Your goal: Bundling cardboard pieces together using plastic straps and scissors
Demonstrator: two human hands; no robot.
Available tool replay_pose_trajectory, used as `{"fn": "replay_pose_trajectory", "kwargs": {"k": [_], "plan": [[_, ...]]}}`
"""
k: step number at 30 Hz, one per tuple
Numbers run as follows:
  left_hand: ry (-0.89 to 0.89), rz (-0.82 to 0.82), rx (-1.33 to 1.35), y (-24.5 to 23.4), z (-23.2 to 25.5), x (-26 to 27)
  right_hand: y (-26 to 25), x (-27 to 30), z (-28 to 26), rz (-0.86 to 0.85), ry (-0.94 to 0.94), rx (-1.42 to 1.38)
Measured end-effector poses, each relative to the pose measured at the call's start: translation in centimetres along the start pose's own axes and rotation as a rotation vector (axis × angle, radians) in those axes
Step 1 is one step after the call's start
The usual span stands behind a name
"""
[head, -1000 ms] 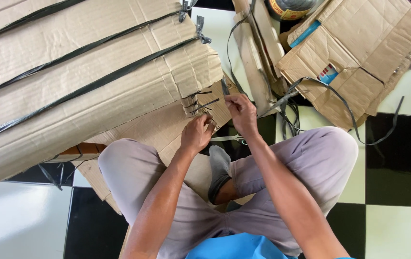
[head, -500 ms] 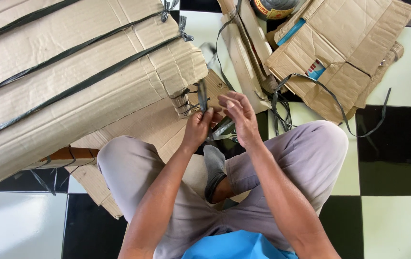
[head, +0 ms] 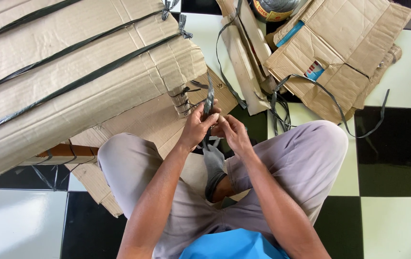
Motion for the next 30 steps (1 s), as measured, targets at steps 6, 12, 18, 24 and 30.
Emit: {"fn": "replay_pose_trajectory", "kwargs": {"k": [6, 12, 18, 24, 30], "plan": [[0.018, 0.050, -0.010, -0.8, -0.1, -0.5, 0.9, 0.2, -0.2, -0.203, -0.016, 0.048], [-0.077, -0.051, 0.112, 0.3, -1.1, 0.4, 1.3, -0.5, 3.5, -0.021, 0.033, -0.045], [0.083, -0.001, -0.199, 0.9, 1.6, 0.0, 0.5, -0.3, 1.2, 0.236, 0.123, -0.218], [0.207, 0.127, -0.686, -0.4, 3.9, -0.2, -0.2, -1.4, 3.8, 0.328, 0.298, -0.168], [0.172, 0.091, -0.335, -1.9, 1.0, -1.8, -1.0, -1.0, 1.7, 0.401, 0.242, -0.304]]}}
Point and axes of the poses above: each hand's wrist, its own x-axis away from the middle knuckle, its own y-axis out of the palm, z = x × y, the point moved 5 cm from there along -x, towards the middle knuckle, and after that the axes turned 13 degrees about x, right-handed, at the moved point
